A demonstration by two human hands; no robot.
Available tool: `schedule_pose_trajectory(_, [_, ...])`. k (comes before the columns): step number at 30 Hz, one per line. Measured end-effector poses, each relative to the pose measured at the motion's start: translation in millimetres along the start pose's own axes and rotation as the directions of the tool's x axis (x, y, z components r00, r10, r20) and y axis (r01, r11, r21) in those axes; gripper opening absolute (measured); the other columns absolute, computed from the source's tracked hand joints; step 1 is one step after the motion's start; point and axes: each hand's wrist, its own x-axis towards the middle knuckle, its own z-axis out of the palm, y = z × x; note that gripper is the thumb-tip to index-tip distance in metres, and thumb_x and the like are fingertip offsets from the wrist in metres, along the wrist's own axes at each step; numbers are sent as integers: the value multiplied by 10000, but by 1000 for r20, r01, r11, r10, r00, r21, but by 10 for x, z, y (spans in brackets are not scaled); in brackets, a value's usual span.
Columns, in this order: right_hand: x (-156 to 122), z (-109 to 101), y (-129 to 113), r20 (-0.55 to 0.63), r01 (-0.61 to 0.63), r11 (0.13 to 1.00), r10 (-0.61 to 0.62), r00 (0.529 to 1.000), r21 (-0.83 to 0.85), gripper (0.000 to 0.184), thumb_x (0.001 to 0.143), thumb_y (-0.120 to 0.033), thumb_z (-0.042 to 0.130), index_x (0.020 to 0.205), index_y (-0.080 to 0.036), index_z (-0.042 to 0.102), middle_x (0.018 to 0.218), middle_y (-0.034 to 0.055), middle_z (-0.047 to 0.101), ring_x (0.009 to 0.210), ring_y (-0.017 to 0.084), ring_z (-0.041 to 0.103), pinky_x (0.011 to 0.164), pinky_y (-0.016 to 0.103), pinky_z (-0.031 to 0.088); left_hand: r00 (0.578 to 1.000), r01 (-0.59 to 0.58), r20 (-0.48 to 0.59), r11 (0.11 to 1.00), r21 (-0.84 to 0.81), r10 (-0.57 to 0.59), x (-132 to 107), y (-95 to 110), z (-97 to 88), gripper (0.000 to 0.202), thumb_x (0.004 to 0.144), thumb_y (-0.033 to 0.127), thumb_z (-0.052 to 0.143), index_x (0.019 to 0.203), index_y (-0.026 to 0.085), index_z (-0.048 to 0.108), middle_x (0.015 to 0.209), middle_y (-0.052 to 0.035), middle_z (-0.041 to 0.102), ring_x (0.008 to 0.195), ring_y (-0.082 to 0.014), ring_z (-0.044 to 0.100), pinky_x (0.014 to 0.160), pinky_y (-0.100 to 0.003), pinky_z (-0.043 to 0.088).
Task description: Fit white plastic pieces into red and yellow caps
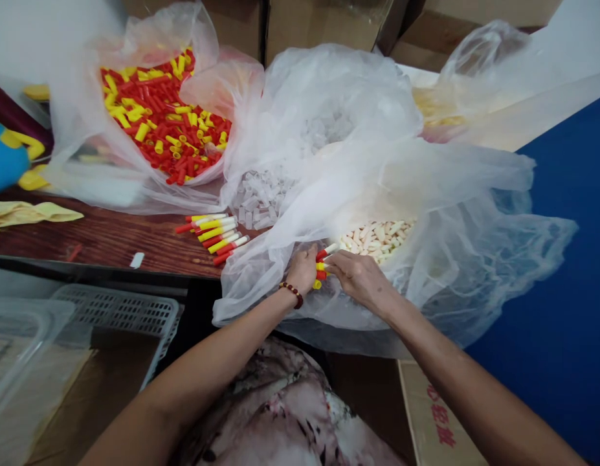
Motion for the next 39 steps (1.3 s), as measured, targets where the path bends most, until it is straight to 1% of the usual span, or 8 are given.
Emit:
schedule_pose_trajectory(5, [-2,-96,34,0,-4,984,5,1000,177,233,954,-301,447,950,-195,654,887,64,673,782,162,613,676,239,418,1000,-15,2,999,35,15,-53,84,11,380,927,420,411,702,160,571,599,-22,559,447,-96,482,431,-201,347])
schedule_pose_trajectory(8, [16,-247,271,-17,-201,949,212,977,244,279,938,-391,461,1062,-211,635,869,40,691,720,155,629,648,237,437,1000,23,-6,1000,-15,-23,-116,183,1,349,930,425,413,799,156,594,590,-3,558,407,-75,453,398,-176,319])
schedule_pose_trajectory(14, [174,-375,782,-38,-700,640,729,683,-317,309,875,-393,465,939,-193,692,983,133,701,941,264,647,734,320,445,981,182,-51,978,-102,-188,-172,311,-37,341,914,459,437,938,159,595,616,2,582,396,-72,474,354,-151,244])
schedule_pose_trajectory(19, [252,-269,786,-15,-752,565,796,605,-339,317,843,-363,449,999,-198,670,1065,140,678,1000,297,632,770,378,452,975,217,7,951,-219,-221,-137,308,-93,313,871,449,515,939,154,592,573,14,553,393,-66,469,360,-140,238])
schedule_pose_trajectory(24, [210,-246,811,-79,-766,628,764,640,-139,190,766,-312,506,848,-192,629,929,104,681,901,275,638,736,366,458,971,240,63,934,-266,-231,-143,329,-136,276,899,416,470,944,158,557,553,19,526,355,-68,436,335,-144,187])
schedule_pose_trajectory(27, [174,-223,679,-99,-640,704,693,714,310,162,723,-314,555,822,-187,565,703,37,627,673,195,618,603,298,466,976,214,97,937,-276,-194,-155,334,-147,269,905,406,458,859,155,542,550,18,513,348,-68,433,327,-147,191])
schedule_pose_trajectory(31, [142,-119,279,-24,-297,489,547,837,820,345,689,-410,650,946,-204,547,694,-20,570,558,152,582,456,262,464,983,169,110,955,-245,-146,-157,309,-151,315,914,441,440,847,156,556,544,16,511,366,-81,459,330,-150,216])
schedule_pose_trajectory(39, [63,101,-29,-15,-218,498,422,907,839,247,791,-432,646,839,-211,548,625,-20,578,545,150,591,416,237,459,988,139,94,974,-178,-124,-144,268,-145,416,860,547,515,908,147,621,565,12,529,402,-67,451,369,-154,285])
